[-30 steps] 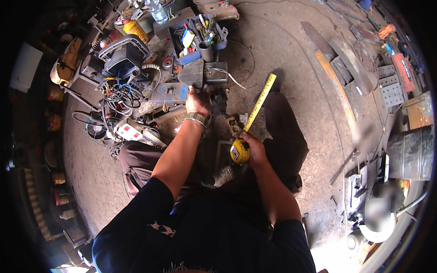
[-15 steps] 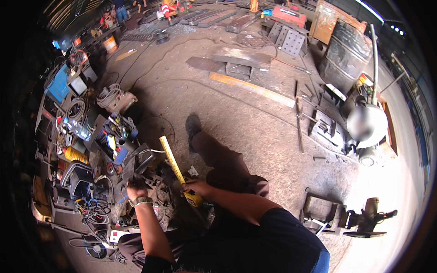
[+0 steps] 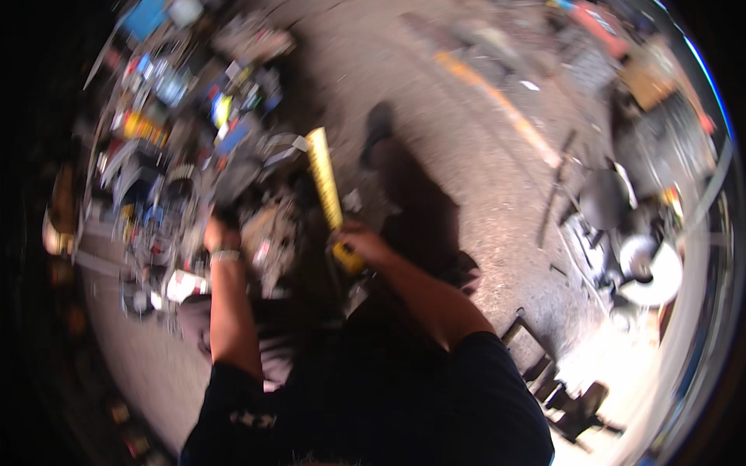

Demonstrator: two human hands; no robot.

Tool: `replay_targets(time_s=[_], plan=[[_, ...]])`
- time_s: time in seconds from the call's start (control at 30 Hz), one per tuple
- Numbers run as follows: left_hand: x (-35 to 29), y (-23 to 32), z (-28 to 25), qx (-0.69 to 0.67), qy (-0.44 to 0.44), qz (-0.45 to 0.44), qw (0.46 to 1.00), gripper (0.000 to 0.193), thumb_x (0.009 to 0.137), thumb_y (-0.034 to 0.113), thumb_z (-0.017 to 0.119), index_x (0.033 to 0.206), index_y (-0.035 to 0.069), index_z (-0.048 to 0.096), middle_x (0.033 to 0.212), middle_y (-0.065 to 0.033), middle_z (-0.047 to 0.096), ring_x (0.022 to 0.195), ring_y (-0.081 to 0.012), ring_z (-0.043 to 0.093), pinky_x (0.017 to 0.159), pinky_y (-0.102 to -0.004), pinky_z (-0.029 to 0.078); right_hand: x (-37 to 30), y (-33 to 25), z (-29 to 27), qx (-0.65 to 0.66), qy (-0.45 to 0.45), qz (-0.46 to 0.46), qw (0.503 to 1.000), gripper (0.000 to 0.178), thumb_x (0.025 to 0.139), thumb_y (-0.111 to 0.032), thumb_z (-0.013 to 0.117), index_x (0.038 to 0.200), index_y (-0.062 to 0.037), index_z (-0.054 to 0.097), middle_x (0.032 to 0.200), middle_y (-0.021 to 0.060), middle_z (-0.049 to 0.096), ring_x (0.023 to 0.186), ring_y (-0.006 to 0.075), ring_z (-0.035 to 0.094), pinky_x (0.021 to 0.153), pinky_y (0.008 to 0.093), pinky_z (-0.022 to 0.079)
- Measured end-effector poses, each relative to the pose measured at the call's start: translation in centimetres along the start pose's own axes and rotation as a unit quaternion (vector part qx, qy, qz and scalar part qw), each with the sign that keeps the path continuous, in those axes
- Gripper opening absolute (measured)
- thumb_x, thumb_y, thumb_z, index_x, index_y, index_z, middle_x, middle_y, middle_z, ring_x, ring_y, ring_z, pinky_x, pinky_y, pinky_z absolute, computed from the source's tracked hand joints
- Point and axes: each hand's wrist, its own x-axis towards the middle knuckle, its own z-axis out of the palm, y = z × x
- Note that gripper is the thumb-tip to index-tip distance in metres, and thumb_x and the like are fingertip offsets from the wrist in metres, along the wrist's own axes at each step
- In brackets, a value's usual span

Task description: The person sits on the floor in a workshop and uses a tape measure to measure a grey metal part and a blue metal plate. They mark the metal part with a pen after measuring it.

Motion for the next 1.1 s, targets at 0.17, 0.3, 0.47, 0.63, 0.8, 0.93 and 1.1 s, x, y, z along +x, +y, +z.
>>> replay_targets(time_s=[0.17, 0.3, 0.47, 0.63, 0.8, 0.93, 1.1], plan=[[-2.0, -1.7, 1.8, -0.630, 0.092, -0.262, 0.725, 0.045, 0.096, 0.032, 0.073, 0.126, -0.001, 0.063, 0.110, -0.0120, 0.073, 0.092, -0.0246, 0.067, 0.082, -0.0390, 0.054, 0.8, 0.4, 0.2, 0.022, -0.052, -0.026, 0.998, 0.023, 0.102, -0.021, 0.066, 0.112, -0.0007, 0.071, 0.094, 0.0054, 0.073, 0.088, 0.0146, 0.068, 0.083, 0.0309, 0.054], [-5.4, 1.2, -2.0, -0.828, 0.179, -0.246, 0.470, 0.037, 0.103, 0.026, 0.067, 0.123, -0.005, 0.068, 0.113, -0.0097, 0.071, 0.094, -0.0194, 0.063, 0.085, -0.0350, 0.052, 1.5, -3.7, -0.7, -0.124, -0.039, -0.028, 0.991, 0.019, 0.103, -0.017, 0.062, 0.103, -0.0003, 0.071, 0.092, 0.0073, 0.072, 0.087, 0.0157, 0.068, 0.082, 0.0299, 0.053], [-4.3, -0.7, 1.6, -0.866, 0.148, -0.239, 0.414, 0.040, 0.099, 0.036, 0.073, 0.113, -0.001, 0.066, 0.095, -0.0093, 0.070, 0.071, -0.0227, 0.067, 0.064, -0.0369, 0.056, 6.0, -8.5, 0.2, -0.229, -0.062, -0.047, 0.970, 0.021, 0.103, -0.018, 0.061, 0.101, 0.0003, 0.072, 0.089, 0.0041, 0.072, 0.086, 0.0117, 0.065, 0.084, 0.0282, 0.050], [-4.5, 0.0, 0.0, -0.880, 0.124, -0.266, 0.374, 0.032, 0.103, 0.029, 0.067, 0.109, -0.002, 0.068, 0.093, -0.0068, 0.069, 0.078, -0.0183, 0.066, 0.070, -0.0317, 0.056, 11.3, -10.4, -1.0, -0.456, -0.001, -0.078, 0.887, 0.039, 0.099, -0.029, 0.070, 0.120, 0.0033, 0.071, 0.095, 0.0095, 0.077, 0.089, 0.0163, 0.070, 0.084, 0.0329, 0.053], [-5.8, 0.6, -0.5, -0.876, 0.127, -0.238, 0.400, 0.029, 0.102, 0.023, 0.068, 0.113, -0.003, 0.069, 0.099, -0.0079, 0.071, 0.078, -0.0162, 0.064, 0.071, -0.0311, 0.055, 13.2, -14.4, -0.7, -0.630, -0.007, -0.103, 0.769, 0.024, 0.101, -0.025, 0.065, 0.105, -0.0020, 0.070, 0.077, 0.0034, 0.063, 0.073, 0.0105, 0.055, 0.069, 0.0324, 0.046], [-6.2, 0.4, 1.2, -0.873, 0.119, -0.237, 0.408, 0.029, 0.103, 0.022, 0.067, 0.114, -0.004, 0.069, 0.101, -0.0078, 0.072, 0.082, -0.0165, 0.065, 0.073, -0.0318, 0.054, 13.2, -16.8, -0.6, -0.669, -0.010, -0.127, 0.733, 0.024, 0.101, -0.025, 0.064, 0.100, -0.0007, 0.068, 0.072, 0.0069, 0.059, 0.069, 0.0148, 0.054, 0.068, 0.0356, 0.046], [-4.6, -0.1, 1.4, -0.874, 0.123, -0.237, 0.405, 0.026, 0.103, 0.021, 0.067, 0.112, -0.004, 0.069, 0.096, -0.0077, 0.072, 0.077, -0.0165, 0.066, 0.068, -0.0324, 0.056, 12.1, -17.6, 1.9, -0.717, -0.012, -0.114, 0.688, 0.026, 0.101, -0.028, 0.063, 0.104, -0.0030, 0.069, 0.081, 0.0152, 0.063, 0.077, 0.0263, 0.059, 0.073, 0.0394, 0.048]])
